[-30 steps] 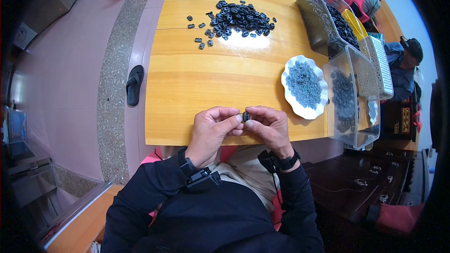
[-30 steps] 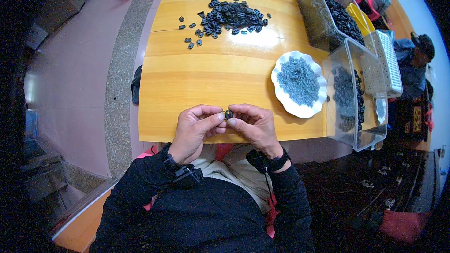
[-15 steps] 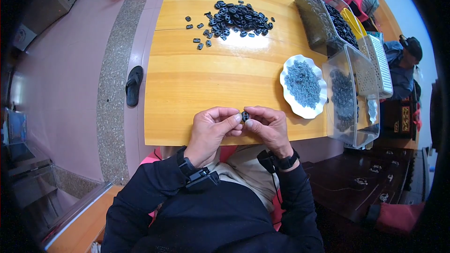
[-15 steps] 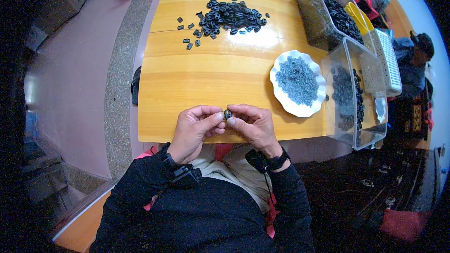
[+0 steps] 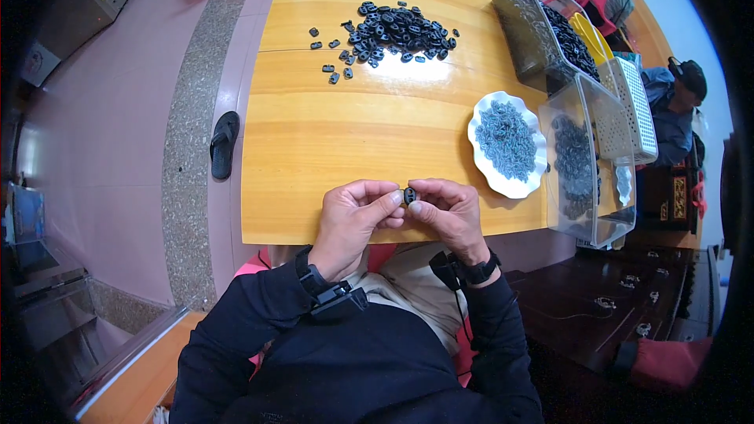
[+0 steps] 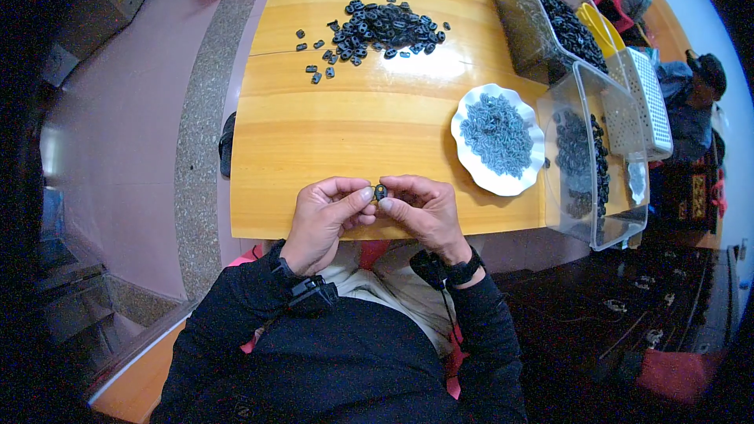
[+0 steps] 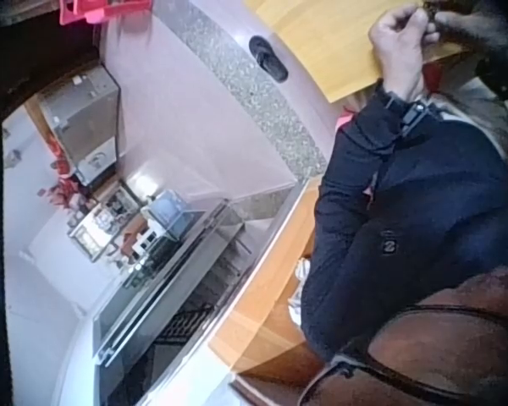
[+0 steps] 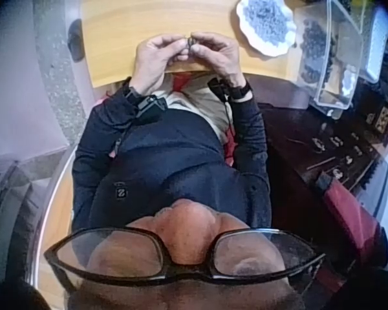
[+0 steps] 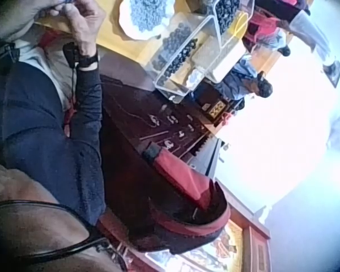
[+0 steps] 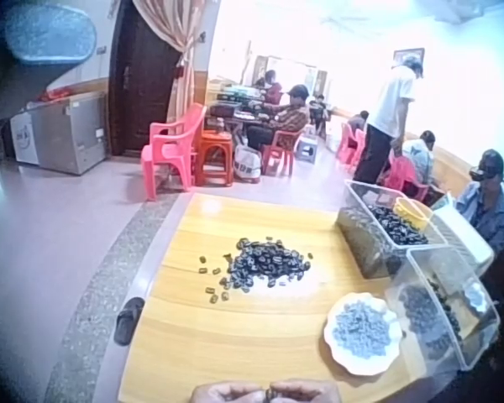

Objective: The person picks up a small metal pin from a white plate and a black plastic component from the table, then inserts the pin into the component. After assembling the parts, the person places the finished piece into a clear plastic container.

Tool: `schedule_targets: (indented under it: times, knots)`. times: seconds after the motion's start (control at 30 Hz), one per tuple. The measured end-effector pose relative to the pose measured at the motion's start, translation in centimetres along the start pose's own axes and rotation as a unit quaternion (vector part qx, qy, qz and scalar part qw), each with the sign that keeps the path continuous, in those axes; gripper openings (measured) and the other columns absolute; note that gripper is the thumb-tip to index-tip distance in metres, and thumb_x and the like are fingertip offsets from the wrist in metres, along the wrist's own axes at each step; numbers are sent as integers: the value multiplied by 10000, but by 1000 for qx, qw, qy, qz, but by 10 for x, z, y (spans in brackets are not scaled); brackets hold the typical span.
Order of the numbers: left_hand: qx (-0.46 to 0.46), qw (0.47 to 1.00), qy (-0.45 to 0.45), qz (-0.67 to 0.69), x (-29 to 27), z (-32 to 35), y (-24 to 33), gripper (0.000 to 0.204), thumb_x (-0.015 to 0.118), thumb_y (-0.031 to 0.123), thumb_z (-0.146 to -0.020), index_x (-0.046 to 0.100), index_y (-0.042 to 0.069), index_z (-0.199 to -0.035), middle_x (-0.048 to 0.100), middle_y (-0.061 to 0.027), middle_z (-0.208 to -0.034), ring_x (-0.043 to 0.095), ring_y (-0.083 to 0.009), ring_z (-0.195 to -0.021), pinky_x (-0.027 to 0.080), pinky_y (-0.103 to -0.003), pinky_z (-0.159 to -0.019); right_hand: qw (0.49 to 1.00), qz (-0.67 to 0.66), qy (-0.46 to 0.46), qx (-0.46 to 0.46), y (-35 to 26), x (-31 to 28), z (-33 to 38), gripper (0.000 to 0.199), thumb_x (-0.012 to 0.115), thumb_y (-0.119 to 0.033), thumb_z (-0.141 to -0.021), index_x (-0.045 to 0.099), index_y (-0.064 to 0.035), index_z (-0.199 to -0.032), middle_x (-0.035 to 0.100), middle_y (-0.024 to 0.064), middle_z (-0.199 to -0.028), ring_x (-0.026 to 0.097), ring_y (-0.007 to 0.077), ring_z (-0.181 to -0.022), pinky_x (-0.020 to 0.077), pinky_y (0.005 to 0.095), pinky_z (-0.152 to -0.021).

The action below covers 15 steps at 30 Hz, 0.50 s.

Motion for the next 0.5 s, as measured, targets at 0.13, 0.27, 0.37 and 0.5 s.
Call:
schedule_targets:
  times: [0.13, 0.27, 0.37, 0.5]
  knots:
    - [-8, 1000, 0, 7, 1, 1, 1, 165, 638, 105, -890, 615, -5, -1013, 666, -66, -857, 637, -94, -728, 542, -212, -663, 1000, -13, -3, -12, 2, 0, 0, 291, 667, 50, -820, 628, 34, -1109, 669, 84, -963, 633, 121, -853, 533, 237, -764]
    - [-1, 1000, 0, 9, 0, 0, 0, 168, 640, 110, -890, 615, -2, -1012, 666, -66, -856, 637, -93, -724, 539, -209, -655, 1000, -31, -4, 0, 4, -1, 0, 292, 663, 51, -823, 621, 39, -1112, 669, 91, -963, 639, 129, -856, 538, 243, -766]
    - [-5, 1000, -2, 10, 0, -1, 0, 168, 642, 115, -890, 615, 1, -1010, 666, -64, -853, 637, -94, -722, 537, -211, -655, 1000, -29, -5, -1, 4, -1, 0, 290, 660, 53, -825, 621, 41, -1112, 668, 93, -965, 640, 131, -858, 538, 244, -767]
    - [-8, 1000, -6, 5, 0, 0, 1, 160, 641, 112, -890, 614, 4, -1006, 665, -64, -855, 637, -100, -725, 540, -218, -665, 1000, -24, -7, -4, 4, -1, 0, 289, 654, 57, -828, 620, 43, -1115, 668, 95, -975, 638, 129, -862, 536, 242, -769]
Point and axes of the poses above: each hand's wrist, its own z-axis away from the middle knuckle, its own x-axis out of the palm, y = z × x, the point moved 5 cm from there along -z, towards the middle knuckle
